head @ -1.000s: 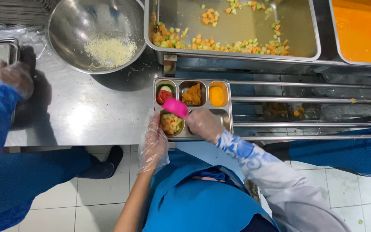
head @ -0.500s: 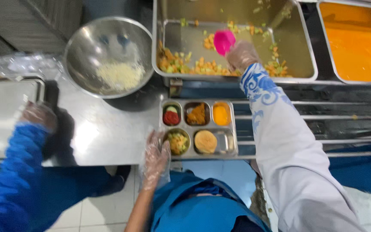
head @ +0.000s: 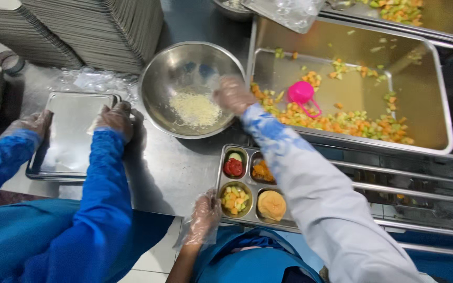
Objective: The person prepares multiple food trays by placing cooked food, sliced vegetables, a bun, and a scoop of mixed fruit into the compartments of each tray.
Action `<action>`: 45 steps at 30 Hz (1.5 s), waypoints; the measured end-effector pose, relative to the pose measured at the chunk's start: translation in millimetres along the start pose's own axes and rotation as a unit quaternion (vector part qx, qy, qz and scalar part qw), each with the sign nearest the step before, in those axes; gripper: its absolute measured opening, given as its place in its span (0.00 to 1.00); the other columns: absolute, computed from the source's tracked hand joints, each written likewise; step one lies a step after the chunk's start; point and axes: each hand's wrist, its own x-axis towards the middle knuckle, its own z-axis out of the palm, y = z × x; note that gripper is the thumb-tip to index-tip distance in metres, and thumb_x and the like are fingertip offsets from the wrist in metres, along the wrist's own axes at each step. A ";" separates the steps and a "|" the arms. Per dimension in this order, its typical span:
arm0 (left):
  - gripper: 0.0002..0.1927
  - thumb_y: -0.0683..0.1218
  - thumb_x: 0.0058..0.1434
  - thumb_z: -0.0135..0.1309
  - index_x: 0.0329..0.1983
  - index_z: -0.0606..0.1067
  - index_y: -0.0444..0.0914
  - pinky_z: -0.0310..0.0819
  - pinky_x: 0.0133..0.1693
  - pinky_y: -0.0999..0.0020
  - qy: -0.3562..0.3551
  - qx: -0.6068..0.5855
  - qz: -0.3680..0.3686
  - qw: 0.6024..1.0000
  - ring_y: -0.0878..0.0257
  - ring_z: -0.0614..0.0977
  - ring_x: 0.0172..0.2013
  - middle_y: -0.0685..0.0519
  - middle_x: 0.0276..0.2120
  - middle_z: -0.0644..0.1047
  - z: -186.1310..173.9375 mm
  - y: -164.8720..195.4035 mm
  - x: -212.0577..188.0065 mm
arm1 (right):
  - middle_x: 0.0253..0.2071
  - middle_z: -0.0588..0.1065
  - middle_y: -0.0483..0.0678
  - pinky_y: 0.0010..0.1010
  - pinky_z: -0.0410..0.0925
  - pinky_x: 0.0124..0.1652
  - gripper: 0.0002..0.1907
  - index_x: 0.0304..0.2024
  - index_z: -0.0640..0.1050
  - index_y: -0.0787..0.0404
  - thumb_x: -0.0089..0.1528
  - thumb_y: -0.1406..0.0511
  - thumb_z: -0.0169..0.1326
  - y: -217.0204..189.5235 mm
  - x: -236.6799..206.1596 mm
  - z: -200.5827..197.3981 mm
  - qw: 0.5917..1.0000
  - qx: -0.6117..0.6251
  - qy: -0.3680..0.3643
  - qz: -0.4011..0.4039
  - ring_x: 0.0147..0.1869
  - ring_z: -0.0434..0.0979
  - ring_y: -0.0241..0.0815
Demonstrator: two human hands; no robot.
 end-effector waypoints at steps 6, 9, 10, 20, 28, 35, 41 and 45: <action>0.13 0.42 0.62 0.53 0.49 0.77 0.35 0.76 0.40 0.52 0.073 0.018 -0.017 0.997 0.43 0.83 0.38 0.37 0.37 0.80 -44.7 -43.6 21.6 | 0.30 0.78 0.60 0.41 0.73 0.38 0.22 0.31 0.80 0.67 0.50 0.53 0.66 -51.2 32.1 72.5 0.941 0.060 -0.291 0.161 0.35 0.81 0.52; 0.12 0.40 0.62 0.53 0.48 0.78 0.34 0.75 0.41 0.51 0.118 0.048 -0.001 0.992 0.42 0.83 0.40 0.36 0.38 0.80 -48.1 -82.0 29.3 | 0.33 0.79 0.60 0.41 0.74 0.39 0.17 0.33 0.82 0.66 0.50 0.59 0.63 -51.6 35.7 88.3 0.949 0.029 -0.274 0.155 0.39 0.82 0.53; 0.12 0.40 0.62 0.52 0.48 0.78 0.34 0.76 0.42 0.53 0.107 0.011 -0.016 0.994 0.45 0.84 0.39 0.37 0.38 0.81 -48.2 -94.5 34.4 | 0.34 0.80 0.60 0.41 0.74 0.40 0.15 0.33 0.83 0.66 0.50 0.60 0.62 -52.2 38.1 89.9 0.951 0.018 -0.267 0.152 0.40 0.82 0.53; 0.15 0.43 0.66 0.50 0.53 0.76 0.34 0.77 0.45 0.55 0.092 0.039 -0.088 0.991 0.47 0.84 0.43 0.37 0.41 0.81 -76.4 -97.5 44.2 | 0.34 0.81 0.52 0.32 0.76 0.39 0.07 0.32 0.80 0.60 0.55 0.65 0.65 -60.3 29.6 -23.2 0.817 0.421 -0.293 0.263 0.35 0.80 0.41; 0.16 0.45 0.69 0.48 0.56 0.76 0.36 0.77 0.47 0.55 0.038 0.035 -0.147 0.988 0.47 0.84 0.44 0.38 0.42 0.81 -105.6 -33.1 41.4 | 0.38 0.79 0.53 0.34 0.75 0.37 0.08 0.34 0.81 0.61 0.56 0.64 0.65 -176.1 -75.5 -37.9 0.874 0.314 -0.360 0.085 0.38 0.81 0.44; 0.17 0.48 0.73 0.46 0.61 0.74 0.39 0.75 0.53 0.53 0.042 0.090 -0.139 0.985 0.46 0.82 0.50 0.38 0.49 0.80 -107.9 -95.6 44.5 | 0.33 0.79 0.51 0.31 0.74 0.37 0.07 0.35 0.81 0.66 0.54 0.74 0.64 -175.8 -124.2 0.8 0.721 0.639 -0.177 0.201 0.37 0.81 0.42; 0.20 0.48 0.80 0.40 0.71 0.69 0.40 0.64 0.68 0.48 0.174 0.259 0.049 0.949 0.48 0.72 0.65 0.43 0.65 0.73 -202.3 -180.4 77.6 | 0.35 0.80 0.55 0.32 0.76 0.40 0.08 0.36 0.77 0.70 0.56 0.75 0.64 -107.6 -192.1 -37.2 0.646 0.702 -0.056 0.293 0.39 0.82 0.43; 0.22 0.54 0.79 0.41 0.68 0.68 0.37 0.71 0.60 0.49 0.239 0.262 -0.154 0.922 0.45 0.76 0.58 0.39 0.60 0.74 -251.2 -183.7 76.0 | 0.37 0.80 0.56 0.32 0.77 0.42 0.10 0.38 0.78 0.71 0.57 0.72 0.64 -65.1 -289.4 -81.3 0.582 0.697 0.084 0.411 0.39 0.83 0.44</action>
